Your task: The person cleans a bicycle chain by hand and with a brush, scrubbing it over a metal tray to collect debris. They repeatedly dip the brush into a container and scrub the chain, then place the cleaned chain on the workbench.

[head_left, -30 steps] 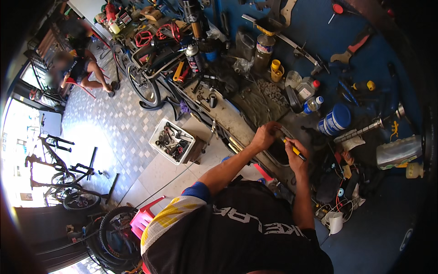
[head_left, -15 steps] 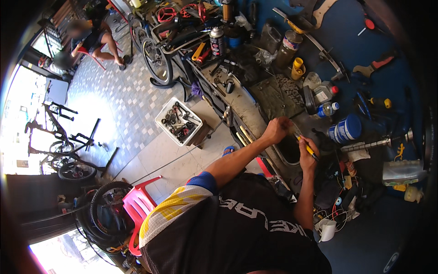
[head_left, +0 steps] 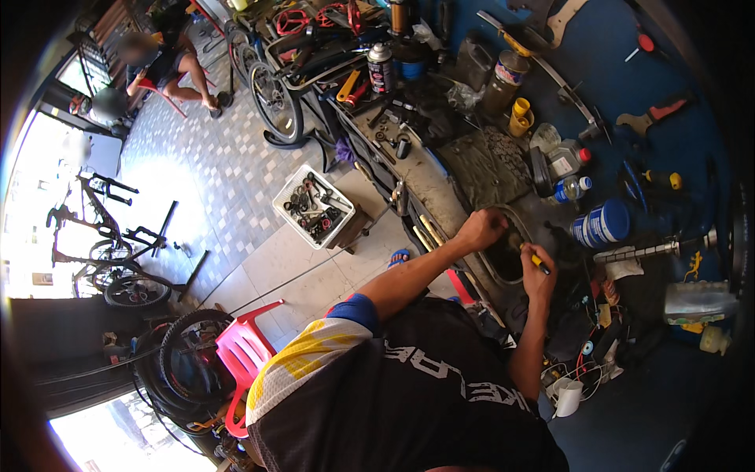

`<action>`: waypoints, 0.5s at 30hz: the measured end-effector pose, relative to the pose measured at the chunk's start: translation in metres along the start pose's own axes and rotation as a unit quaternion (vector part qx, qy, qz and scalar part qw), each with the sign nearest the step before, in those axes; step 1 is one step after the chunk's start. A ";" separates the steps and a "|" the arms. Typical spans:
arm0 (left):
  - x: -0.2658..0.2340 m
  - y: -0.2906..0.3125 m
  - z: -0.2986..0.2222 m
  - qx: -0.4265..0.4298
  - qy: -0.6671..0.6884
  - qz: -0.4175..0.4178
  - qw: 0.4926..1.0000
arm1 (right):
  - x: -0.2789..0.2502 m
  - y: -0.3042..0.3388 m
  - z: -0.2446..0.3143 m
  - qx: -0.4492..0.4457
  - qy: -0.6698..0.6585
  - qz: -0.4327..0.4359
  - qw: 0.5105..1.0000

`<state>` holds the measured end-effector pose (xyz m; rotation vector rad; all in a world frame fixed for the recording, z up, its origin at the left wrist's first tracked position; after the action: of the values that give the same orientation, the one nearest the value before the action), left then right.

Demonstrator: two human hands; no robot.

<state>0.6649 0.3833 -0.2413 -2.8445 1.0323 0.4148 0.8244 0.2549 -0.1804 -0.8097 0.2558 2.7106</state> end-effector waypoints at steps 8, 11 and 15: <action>0.001 -0.005 -0.012 -0.059 0.034 0.009 0.998 | -0.003 0.002 0.034 -0.014 -0.012 -0.011 1.000; 0.006 -0.004 -0.006 -0.102 0.054 0.031 0.993 | -0.002 0.005 0.037 -0.014 -0.039 0.006 0.999; 0.009 -0.002 -0.001 -0.066 0.036 0.008 0.997 | -0.003 0.003 0.025 -0.028 -0.044 -0.001 0.999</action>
<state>0.6728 0.3793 -0.2424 -2.9891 1.0793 0.3989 0.8138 0.2577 -0.1581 -0.7026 0.1600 2.7544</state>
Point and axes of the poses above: each hand's wrist, its own y-axis away from the middle knuckle, its own x-axis out of the palm, z = x × y, the point moved 7 cm from there along -y, towards the middle knuckle, and after that the axes turned 9 degrees about z, right-handed, at the moved point
